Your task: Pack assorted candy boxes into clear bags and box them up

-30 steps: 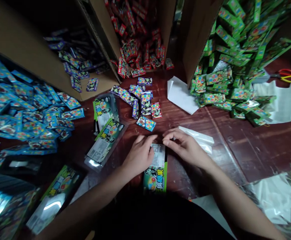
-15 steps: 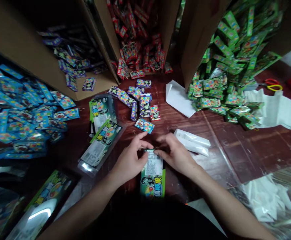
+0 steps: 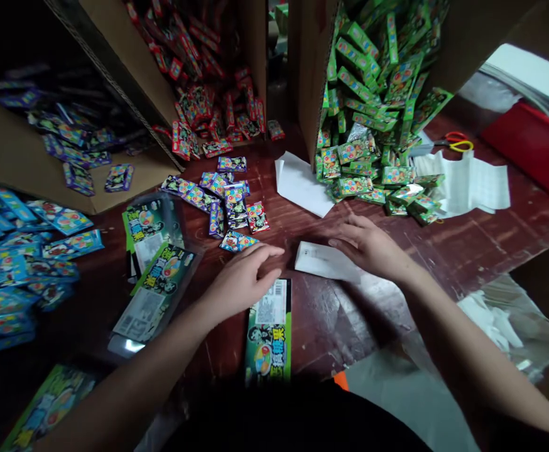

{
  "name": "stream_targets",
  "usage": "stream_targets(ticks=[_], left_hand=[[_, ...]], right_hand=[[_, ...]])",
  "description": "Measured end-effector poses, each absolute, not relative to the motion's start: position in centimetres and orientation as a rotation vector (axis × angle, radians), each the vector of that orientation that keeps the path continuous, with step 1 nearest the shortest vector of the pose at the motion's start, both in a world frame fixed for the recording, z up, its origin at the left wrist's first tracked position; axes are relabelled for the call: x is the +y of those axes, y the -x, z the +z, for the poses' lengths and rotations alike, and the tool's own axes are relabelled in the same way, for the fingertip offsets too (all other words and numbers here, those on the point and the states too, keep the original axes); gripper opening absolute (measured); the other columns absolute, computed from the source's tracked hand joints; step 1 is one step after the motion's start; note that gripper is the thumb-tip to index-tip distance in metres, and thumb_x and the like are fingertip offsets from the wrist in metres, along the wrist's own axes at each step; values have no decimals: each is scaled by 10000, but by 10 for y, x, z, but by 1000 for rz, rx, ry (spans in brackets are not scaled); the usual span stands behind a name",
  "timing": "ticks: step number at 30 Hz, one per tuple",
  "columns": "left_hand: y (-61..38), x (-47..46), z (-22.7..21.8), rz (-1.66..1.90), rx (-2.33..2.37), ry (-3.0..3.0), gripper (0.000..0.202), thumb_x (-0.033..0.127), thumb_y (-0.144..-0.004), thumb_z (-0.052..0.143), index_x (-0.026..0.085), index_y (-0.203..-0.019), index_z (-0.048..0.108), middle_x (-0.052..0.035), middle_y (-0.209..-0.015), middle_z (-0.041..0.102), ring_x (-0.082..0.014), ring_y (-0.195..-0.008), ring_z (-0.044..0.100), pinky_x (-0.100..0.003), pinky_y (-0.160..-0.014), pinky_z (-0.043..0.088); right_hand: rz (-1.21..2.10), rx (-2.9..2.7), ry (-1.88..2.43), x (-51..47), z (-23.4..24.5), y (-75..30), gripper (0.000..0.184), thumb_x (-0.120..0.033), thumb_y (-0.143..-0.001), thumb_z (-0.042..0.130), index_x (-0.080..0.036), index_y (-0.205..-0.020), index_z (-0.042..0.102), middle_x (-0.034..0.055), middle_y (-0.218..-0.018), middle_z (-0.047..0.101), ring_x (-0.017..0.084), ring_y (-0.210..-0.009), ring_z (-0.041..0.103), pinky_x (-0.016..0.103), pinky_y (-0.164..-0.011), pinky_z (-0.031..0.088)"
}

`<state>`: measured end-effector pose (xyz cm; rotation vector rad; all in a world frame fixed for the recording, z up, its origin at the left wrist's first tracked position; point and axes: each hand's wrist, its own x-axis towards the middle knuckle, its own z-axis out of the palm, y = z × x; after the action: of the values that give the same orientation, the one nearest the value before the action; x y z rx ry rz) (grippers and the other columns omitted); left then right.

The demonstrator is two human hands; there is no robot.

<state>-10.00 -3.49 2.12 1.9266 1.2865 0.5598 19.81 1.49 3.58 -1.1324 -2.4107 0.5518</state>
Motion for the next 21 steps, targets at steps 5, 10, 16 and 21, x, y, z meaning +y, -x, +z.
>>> stream_targets(ticks=[5, 10, 16, 21], left_hand=[[57, -14, 16, 519, 1359, -1887, 239, 216, -883, 627, 231, -1121, 613, -18, -988, 729, -185, -884, 701, -339, -813, 553], [46, -18, 6, 602, 1450, -1947, 180, 258, -908, 619, 235, -1083, 587, -18, -938, 694, -183, -867, 674, -319, -765, 531], [45, -7, -24, 695, 1483, -1762, 260, 251, -889, 635, 224, -1140, 571, -44, -1020, 679, -165, -857, 667, -296, -754, 546], [38, 3, -34, 694, 1395, -1630, 350, 209, -877, 623, 200, -1217, 544, -52, -1005, 673, -151, -813, 676, -287, -744, 563]], right_hand=[[584, -2720, 897, 30, 39, -214, 250, -172, -964, 547, -231, -1183, 654, 114, -1198, 616, 263, -1122, 592, 500, -1043, 450], [507, -2723, 955, 14, 31, -216, 214, -317, -913, 679, -188, -1083, 663, 149, -1200, 605, 301, -1085, 569, 500, -957, 479], [401, -2679, 960, 15, 18, -214, 248, -163, -968, 546, -202, -1189, 655, 134, -1278, 591, 273, -1139, 544, 445, -975, 487], [402, -2861, 863, 35, 24, -202, 305, -183, -958, 577, -248, -1246, 655, 116, -1390, 545, 300, -1206, 502, 480, -987, 485]])
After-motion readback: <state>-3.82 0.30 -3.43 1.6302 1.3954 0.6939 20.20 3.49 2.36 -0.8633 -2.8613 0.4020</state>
